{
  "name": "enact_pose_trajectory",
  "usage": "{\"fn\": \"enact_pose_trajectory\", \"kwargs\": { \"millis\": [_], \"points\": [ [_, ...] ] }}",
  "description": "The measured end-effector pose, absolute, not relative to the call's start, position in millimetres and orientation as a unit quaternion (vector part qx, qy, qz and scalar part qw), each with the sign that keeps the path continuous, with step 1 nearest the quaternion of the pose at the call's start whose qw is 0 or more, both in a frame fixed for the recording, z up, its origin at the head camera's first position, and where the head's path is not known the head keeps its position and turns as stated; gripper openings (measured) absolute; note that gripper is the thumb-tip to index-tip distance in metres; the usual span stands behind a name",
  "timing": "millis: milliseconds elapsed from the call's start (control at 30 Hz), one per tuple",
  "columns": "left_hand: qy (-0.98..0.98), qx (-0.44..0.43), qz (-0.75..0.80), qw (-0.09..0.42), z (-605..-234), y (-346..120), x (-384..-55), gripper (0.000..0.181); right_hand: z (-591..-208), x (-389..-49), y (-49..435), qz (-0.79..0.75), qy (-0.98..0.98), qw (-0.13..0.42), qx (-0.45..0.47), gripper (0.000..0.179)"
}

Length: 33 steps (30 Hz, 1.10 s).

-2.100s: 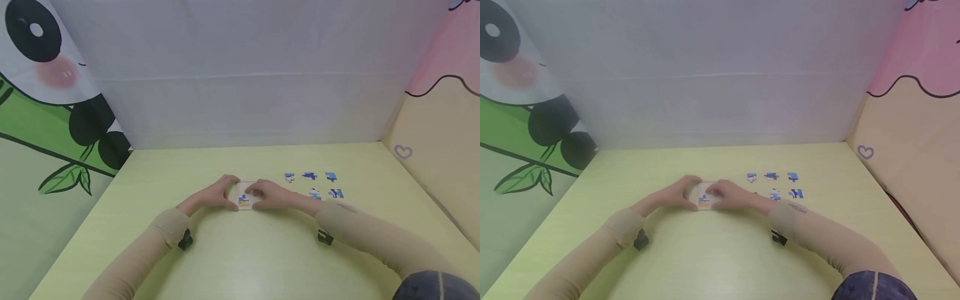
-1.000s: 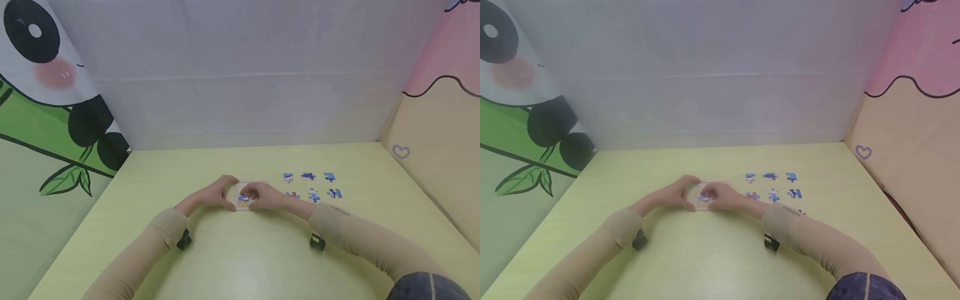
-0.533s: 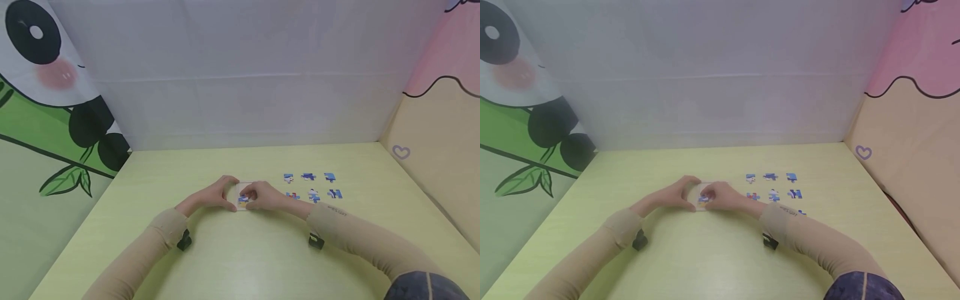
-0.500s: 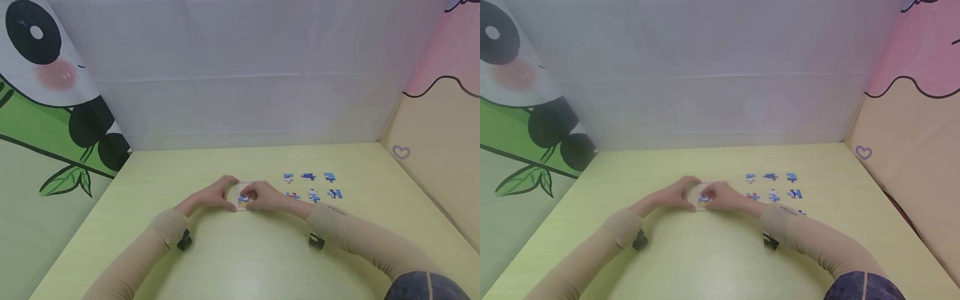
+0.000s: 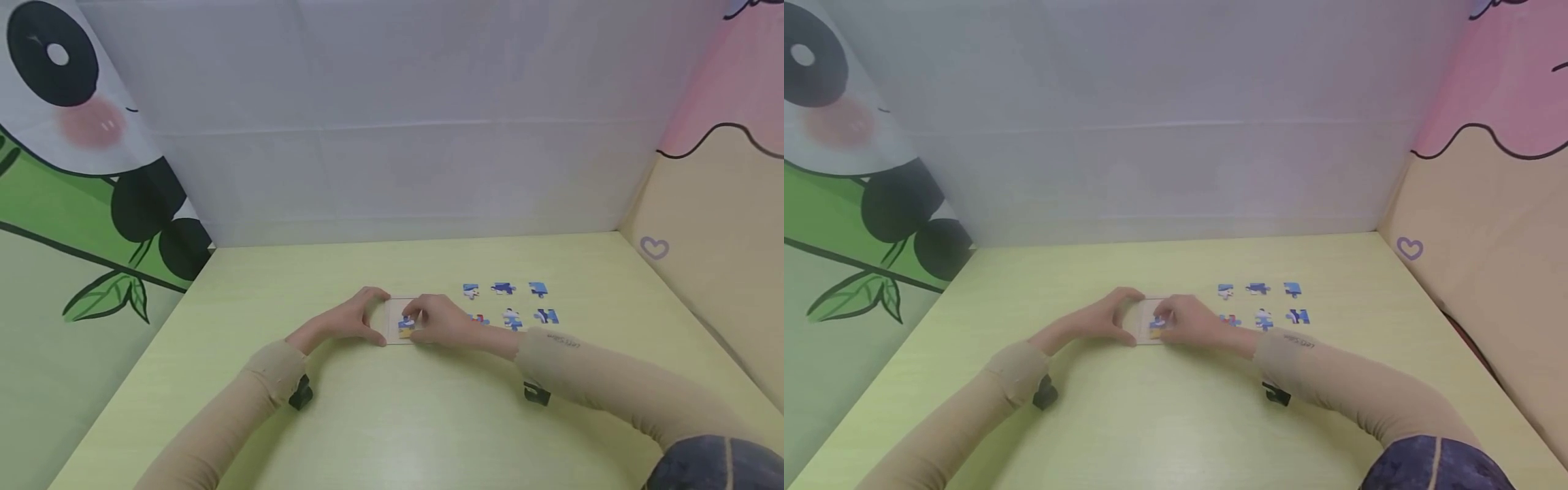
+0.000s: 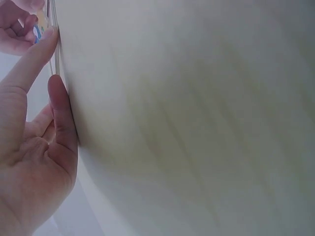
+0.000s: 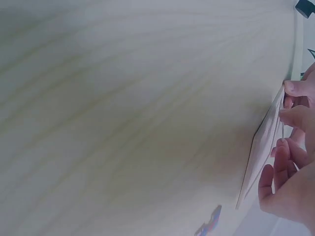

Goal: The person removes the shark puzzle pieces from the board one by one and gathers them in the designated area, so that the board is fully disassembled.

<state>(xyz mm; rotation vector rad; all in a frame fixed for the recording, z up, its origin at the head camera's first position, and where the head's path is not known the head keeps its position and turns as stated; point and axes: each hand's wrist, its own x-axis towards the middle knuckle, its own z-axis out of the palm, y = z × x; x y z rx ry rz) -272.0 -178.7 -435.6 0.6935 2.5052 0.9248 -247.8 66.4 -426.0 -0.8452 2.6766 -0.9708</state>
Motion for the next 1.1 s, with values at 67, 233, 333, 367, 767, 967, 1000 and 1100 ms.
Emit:
{"fn": "enact_pose_trajectory", "kwargs": {
  "millis": [67,233,333,367,767,967,1000,1100],
  "points": [
    [0.893,0.246,0.326,0.190,-436,-179,-273,0.090,-425,-247,71,-0.320,0.901,0.088,-0.280,0.041],
    [0.897,0.246,0.317,0.188,-435,-179,-273,0.089,-420,-243,83,-0.311,0.903,0.099,-0.280,0.043],
    [0.899,0.247,0.311,0.186,-434,-179,-273,0.089,-418,-239,91,-0.313,0.900,0.107,-0.285,0.040],
    [0.899,0.247,0.311,0.186,-434,-179,-273,0.089,-418,-237,93,-0.313,0.899,0.109,-0.286,0.039],
    [0.893,0.249,0.321,0.195,-434,-180,-272,0.090,-423,-213,123,-0.293,0.909,0.092,-0.283,0.037],
    [0.893,0.252,0.319,0.194,-435,-181,-274,0.091,-427,-208,139,-0.243,0.912,0.085,-0.319,0.032],
    [0.892,0.253,0.319,0.195,-435,-181,-273,0.091,-427,-207,141,-0.241,0.911,0.088,-0.324,0.031],
    [0.891,0.253,0.322,0.195,-435,-182,-273,0.091,-425,-205,147,-0.234,0.908,0.099,-0.333,0.029]
  ]
}}
